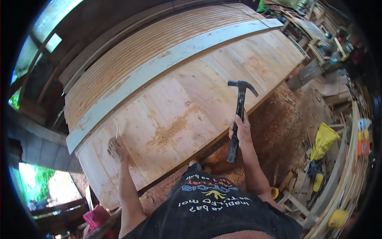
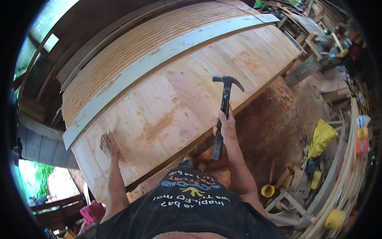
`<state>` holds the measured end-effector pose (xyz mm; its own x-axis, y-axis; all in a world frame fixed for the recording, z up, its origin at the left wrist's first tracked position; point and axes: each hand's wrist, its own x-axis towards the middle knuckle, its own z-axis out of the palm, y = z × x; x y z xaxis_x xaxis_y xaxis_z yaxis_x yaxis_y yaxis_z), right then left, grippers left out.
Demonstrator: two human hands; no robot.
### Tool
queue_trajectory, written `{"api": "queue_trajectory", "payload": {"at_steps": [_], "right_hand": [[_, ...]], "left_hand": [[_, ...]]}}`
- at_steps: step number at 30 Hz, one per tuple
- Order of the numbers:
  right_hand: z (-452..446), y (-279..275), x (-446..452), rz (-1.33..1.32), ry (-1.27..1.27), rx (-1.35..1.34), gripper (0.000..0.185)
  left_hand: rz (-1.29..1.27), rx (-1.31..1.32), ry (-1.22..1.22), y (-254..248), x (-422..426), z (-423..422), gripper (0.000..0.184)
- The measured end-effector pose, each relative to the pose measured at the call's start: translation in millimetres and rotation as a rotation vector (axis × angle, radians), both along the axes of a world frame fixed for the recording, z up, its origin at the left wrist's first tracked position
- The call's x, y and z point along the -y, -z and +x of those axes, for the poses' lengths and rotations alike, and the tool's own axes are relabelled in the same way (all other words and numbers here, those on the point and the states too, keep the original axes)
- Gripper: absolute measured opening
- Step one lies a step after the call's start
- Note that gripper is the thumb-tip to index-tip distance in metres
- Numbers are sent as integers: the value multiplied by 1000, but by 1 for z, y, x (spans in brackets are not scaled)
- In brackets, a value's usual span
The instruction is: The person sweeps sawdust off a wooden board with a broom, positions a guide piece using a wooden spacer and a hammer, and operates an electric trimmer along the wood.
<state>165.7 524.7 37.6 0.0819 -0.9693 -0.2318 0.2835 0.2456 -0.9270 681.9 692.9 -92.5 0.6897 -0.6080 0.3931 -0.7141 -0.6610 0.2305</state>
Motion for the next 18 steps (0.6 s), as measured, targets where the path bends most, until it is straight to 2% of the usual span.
{"api": "queue_trajectory", "payload": {"at_steps": [2,4,6,8,10,13,14,16,18], "right_hand": [[-15,15,15,-40,-84,-147,55],[-18,5,36,-61,-117,-267,56],[-19,0,64,-114,-153,-354,58],[-14,-18,105,-194,-159,-519,58],[-7,-27,145,-280,-164,-657,58],[13,-45,203,-371,-192,-768,58],[22,-50,218,-377,-190,-795,59],[40,-56,247,-393,-178,-848,59],[57,-57,272,-426,-157,-882,60]], "left_hand": [[1,37,1,8,0,10,26],[49,85,-48,23,8,13,28],[131,149,-144,36,54,22,31],[-200,229,86,83,139,41,34],[-120,190,244,4,227,-11,31],[-78,191,281,-3,343,-11,27],[-5,119,253,-7,366,-11,25],[135,-17,202,-21,402,-13,21],[119,-27,197,-20,413,-12,18]]}}
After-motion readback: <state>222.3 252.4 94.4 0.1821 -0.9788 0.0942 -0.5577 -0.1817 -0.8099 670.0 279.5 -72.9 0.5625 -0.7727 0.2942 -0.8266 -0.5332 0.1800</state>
